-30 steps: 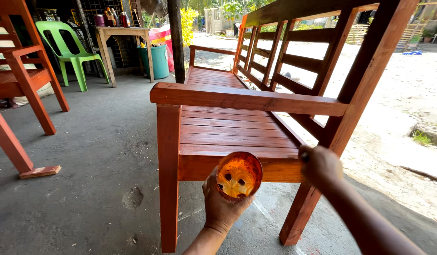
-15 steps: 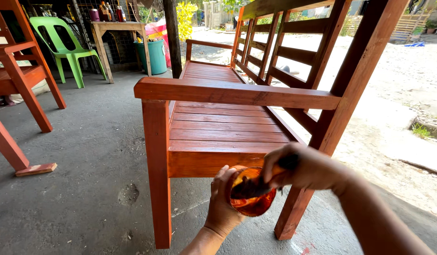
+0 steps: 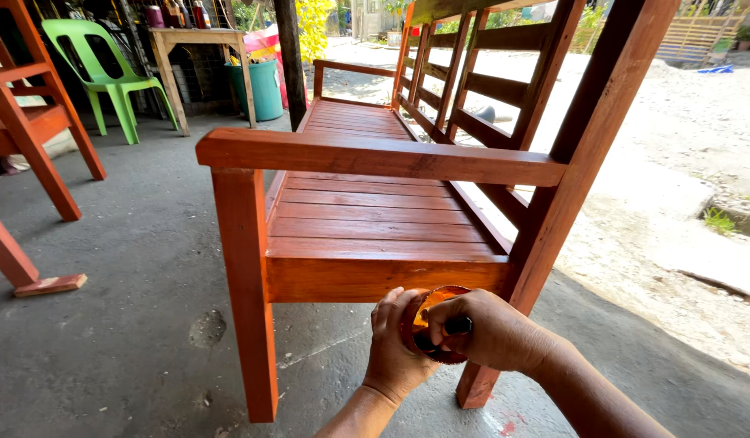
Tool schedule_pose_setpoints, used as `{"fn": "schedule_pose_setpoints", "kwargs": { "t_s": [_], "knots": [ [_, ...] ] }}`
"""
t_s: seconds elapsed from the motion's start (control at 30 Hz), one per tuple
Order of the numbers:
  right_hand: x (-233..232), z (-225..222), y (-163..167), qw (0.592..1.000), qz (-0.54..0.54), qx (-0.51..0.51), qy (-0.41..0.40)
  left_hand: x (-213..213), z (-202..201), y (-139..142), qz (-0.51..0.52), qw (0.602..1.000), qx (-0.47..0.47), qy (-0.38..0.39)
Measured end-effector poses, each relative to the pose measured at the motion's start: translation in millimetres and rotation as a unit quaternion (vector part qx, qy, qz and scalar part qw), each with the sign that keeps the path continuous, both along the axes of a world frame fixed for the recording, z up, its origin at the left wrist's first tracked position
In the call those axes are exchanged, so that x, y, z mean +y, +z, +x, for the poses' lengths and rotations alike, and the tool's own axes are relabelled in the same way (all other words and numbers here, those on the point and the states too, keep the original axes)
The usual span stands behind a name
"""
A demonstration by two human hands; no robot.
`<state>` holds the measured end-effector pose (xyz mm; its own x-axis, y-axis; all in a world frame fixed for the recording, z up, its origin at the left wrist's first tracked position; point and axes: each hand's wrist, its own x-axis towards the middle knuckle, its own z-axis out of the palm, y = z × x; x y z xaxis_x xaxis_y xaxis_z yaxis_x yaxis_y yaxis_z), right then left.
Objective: The person paints wooden benches with red-orange stain, holding a small can in one hand and a brush in the other. They brush the seat rails, legs, armrests and backrest of several benches, moving around each bench to coat different surfaces.
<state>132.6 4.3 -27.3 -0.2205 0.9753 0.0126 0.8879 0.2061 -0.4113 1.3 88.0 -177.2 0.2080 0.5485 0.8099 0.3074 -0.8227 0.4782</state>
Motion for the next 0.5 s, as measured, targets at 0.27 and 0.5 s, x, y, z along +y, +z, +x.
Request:
{"fn": "schedule_pose_setpoints", "kwargs": {
  "t_s": [0.27,0.5],
  "knots": [
    [-17.6,24.6,-5.4,0.996,-0.016,0.071,-0.051,5.6,22.9,-24.5,-0.004,0.998,0.022,-0.056],
    [-47.7,29.9,-10.9,0.997,0.062,0.050,-0.002,7.7,39.2,-28.0,-0.043,0.991,0.016,-0.122]
  ]
}}
